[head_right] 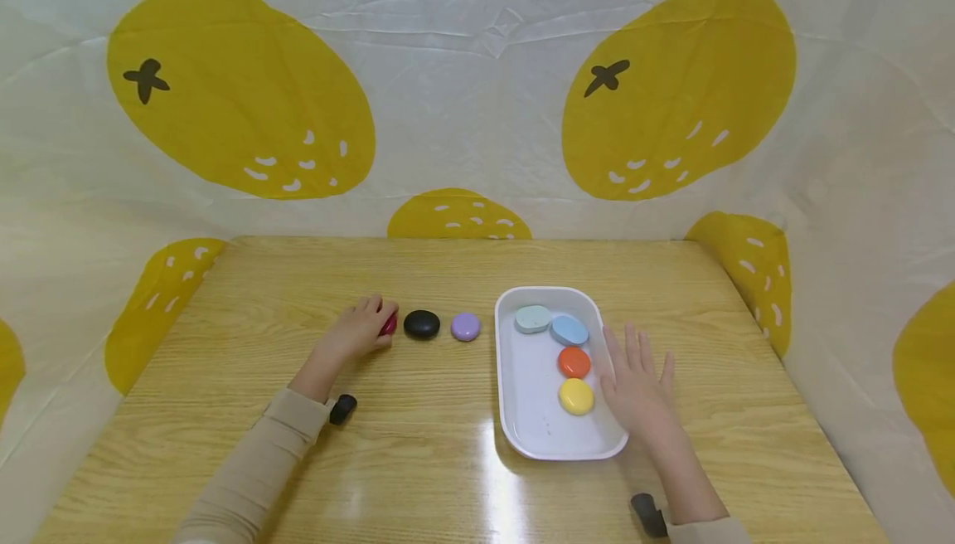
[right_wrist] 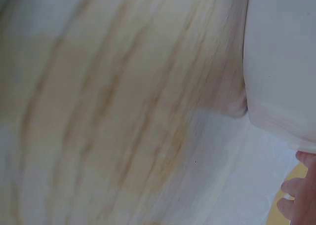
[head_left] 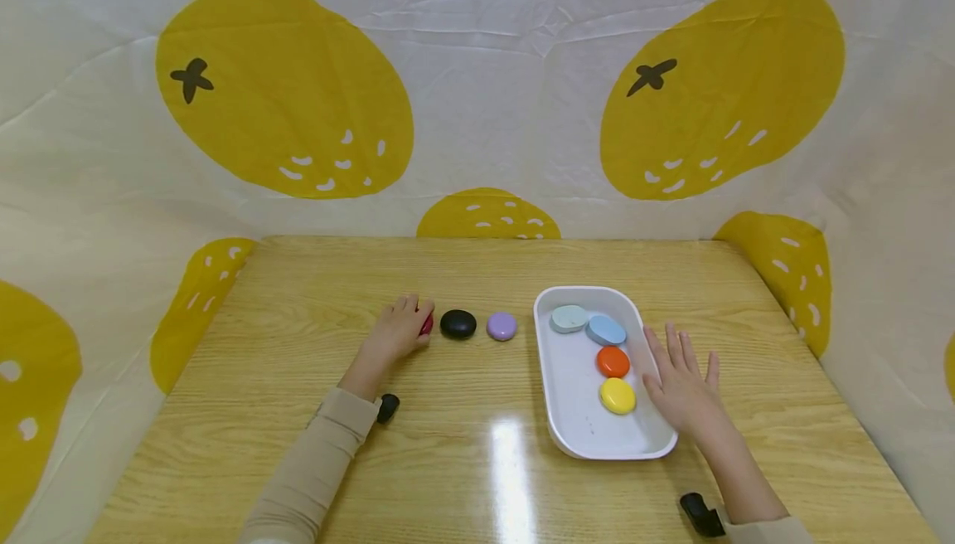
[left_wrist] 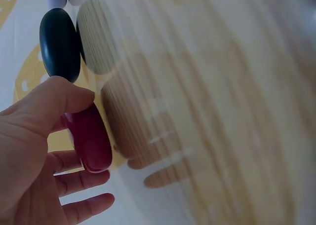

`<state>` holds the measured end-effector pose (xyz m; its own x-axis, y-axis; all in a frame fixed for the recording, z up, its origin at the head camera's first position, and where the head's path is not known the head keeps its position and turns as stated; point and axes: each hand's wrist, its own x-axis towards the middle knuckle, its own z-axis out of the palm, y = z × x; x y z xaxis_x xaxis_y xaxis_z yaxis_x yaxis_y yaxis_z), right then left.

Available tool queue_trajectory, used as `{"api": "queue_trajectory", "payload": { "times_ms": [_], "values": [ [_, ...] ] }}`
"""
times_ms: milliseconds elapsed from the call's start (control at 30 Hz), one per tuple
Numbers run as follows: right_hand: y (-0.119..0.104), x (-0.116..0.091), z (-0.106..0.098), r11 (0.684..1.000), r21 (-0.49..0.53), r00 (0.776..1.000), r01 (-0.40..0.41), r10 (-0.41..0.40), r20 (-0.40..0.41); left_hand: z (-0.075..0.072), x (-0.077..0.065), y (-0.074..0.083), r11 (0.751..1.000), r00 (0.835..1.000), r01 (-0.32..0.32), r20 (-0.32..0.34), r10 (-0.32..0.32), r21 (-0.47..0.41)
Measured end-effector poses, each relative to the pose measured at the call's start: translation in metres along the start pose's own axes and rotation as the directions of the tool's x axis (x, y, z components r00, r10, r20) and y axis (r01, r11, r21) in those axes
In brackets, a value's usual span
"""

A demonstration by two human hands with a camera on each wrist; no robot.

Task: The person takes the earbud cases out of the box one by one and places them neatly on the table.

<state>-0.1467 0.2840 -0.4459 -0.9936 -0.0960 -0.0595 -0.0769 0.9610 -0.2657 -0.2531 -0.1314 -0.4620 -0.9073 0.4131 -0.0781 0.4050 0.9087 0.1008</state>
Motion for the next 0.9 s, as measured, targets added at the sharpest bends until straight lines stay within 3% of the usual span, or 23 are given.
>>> {"api": "queue_trajectory", "payload": {
  "times_ms": [333, 533, 700, 900],
  "values": [
    [0.002, 0.0, 0.001, 1.0, -0.004, 1.0, 0.002, -0.002, 0.001, 0.004, 0.0, -0.001, 0.998, 0.999, 0.03, 0.019, -0.029, -0.053],
    [0.0, -0.001, 0.0, 1.0, -0.001, 1.0, 0.0, 0.0, -0.004, -0.009, 0.002, 0.004, 0.989, 0.999, 0.038, -0.01, -0.04, -0.144],
    [0.0, -0.001, 0.0, 1.0, 0.003, 1.0, -0.003, 0.003, -0.009, -0.029, 0.014, 0.023, 0.987, 1.0, -0.015, -0.018, 0.012, -0.157],
    [0.0, 0.0, 0.0, 1.0, 0.004, 1.0, 0.002, -0.002, -0.01, -0.04, 0.035, 0.062, 0.986, 0.99, -0.131, -0.065, 0.125, -0.104]
  ]
}}
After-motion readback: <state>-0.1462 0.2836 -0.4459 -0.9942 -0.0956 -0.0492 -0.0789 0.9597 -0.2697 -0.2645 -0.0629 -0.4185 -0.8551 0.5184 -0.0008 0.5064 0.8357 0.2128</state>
